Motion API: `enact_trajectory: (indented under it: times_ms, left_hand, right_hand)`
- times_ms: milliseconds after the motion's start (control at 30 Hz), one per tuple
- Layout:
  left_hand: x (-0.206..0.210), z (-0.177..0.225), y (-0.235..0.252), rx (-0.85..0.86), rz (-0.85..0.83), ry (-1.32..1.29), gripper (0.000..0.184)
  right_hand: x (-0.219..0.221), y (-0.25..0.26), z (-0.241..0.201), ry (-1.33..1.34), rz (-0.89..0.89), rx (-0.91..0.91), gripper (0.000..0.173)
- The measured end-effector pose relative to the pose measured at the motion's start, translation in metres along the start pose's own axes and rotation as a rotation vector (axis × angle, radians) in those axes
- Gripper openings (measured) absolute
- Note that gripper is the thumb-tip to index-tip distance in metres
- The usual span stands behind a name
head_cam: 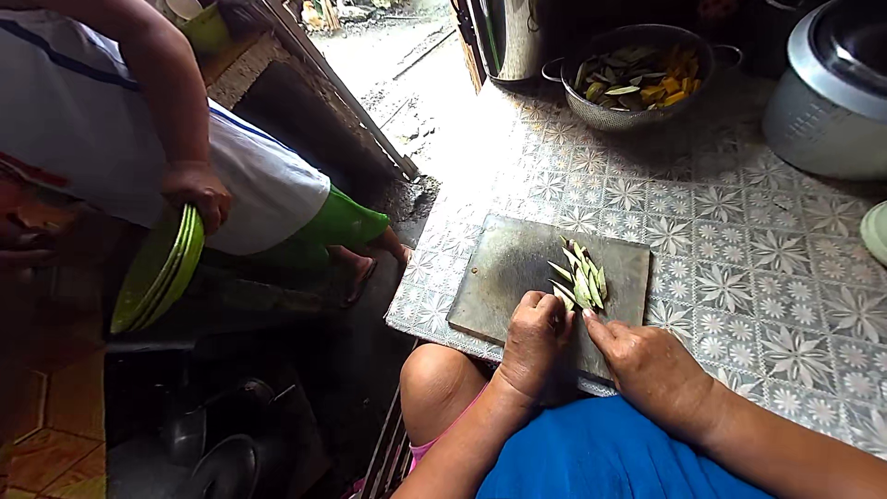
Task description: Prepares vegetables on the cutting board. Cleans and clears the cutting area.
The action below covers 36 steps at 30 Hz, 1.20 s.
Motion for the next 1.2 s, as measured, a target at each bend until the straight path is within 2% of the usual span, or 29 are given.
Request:
enact_trajectory:
  times_ms: [133, 200, 400, 700, 967, 1200]
  left_hand:
    - [-0.003, 0.002, -0.005, 0.026, -0.035, -0.036, 0.019]
    - [-0.005, 0.002, -0.006, 0.014, -0.030, -0.061, 0.020]
    - [-0.003, 0.001, -0.007, -0.034, 0.047, -0.022, 0.011]
    - [0.002, 0.002, -0.004, -0.013, 0.036, 0.016, 0.009]
    - [0.005, 0.001, -0.002, 0.003, 0.053, 0.061, 0.008]
    - [0.004, 0.001, 0.000, 0.036, 0.063, 0.065, 0.007]
  right_hand:
    - [0.004, 0.015, 0.000, 0.014, -0.043, 0.027, 0.036]
    - [0.004, 0.016, 0.003, 0.068, -0.079, 0.044, 0.042]
    - [-0.003, 0.000, 0.014, 0.230, -0.146, 0.097, 0.037]
    - [-0.016, -0.009, 0.005, 0.064, 0.042, 0.006, 0.044]
    - [-0.006, -0.010, -0.002, -0.021, 0.011, 0.008, 0.040]
    - [0.004, 0.012, -0.004, -0.038, -0.015, 0.056, 0.036]
Point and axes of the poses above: each hand's wrist, its own y-axis towards the middle knuckle, its own x-axis out of the palm, z = x × y, the point moved 5 cm from there along y, towards the middle knuckle, and after that the axes turned 15 degrees about -z, right-handed, at the moved point
